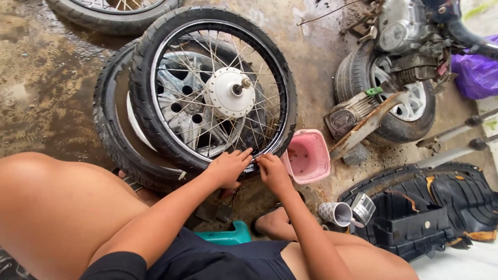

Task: The person scrubs the rim and tire of a motorcycle wheel using a small brush and water from a pink container. They repeatedly dip the brush into the container and scrub the wheel surface while seated on a low stool.

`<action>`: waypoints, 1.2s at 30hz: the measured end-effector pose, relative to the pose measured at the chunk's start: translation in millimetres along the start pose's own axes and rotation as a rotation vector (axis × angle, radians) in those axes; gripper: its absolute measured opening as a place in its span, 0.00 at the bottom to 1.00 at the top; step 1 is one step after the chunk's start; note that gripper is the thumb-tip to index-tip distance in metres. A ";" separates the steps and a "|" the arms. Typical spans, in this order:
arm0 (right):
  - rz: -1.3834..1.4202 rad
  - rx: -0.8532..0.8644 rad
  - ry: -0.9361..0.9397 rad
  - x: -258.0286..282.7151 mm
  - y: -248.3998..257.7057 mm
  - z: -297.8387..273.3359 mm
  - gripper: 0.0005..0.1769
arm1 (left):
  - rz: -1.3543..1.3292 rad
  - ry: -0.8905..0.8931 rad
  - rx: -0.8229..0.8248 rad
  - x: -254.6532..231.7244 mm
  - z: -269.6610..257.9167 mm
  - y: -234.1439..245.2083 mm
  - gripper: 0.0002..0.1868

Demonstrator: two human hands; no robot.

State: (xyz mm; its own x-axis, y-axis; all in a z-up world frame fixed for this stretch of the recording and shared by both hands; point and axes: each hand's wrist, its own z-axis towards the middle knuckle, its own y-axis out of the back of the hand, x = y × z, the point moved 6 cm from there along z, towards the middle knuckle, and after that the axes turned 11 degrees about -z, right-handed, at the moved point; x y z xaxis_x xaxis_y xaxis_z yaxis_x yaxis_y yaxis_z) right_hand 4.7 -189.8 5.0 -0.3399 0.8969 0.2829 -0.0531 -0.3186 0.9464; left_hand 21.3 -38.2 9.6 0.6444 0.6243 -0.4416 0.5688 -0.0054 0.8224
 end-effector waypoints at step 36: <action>0.115 -0.082 -0.317 -44.2 0.4 -3.3 0.14 | -0.021 0.007 -0.004 -4.1 -11.2 13.3 0.47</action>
State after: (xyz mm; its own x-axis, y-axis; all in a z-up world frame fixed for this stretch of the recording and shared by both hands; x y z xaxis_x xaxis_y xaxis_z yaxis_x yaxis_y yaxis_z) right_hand 16.6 -230.6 -7.6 -0.0405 0.9002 0.4335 -0.1113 -0.4352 0.8934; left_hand 20.5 -32.1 26.3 0.6290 0.6297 -0.4560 0.5802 0.0103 0.8144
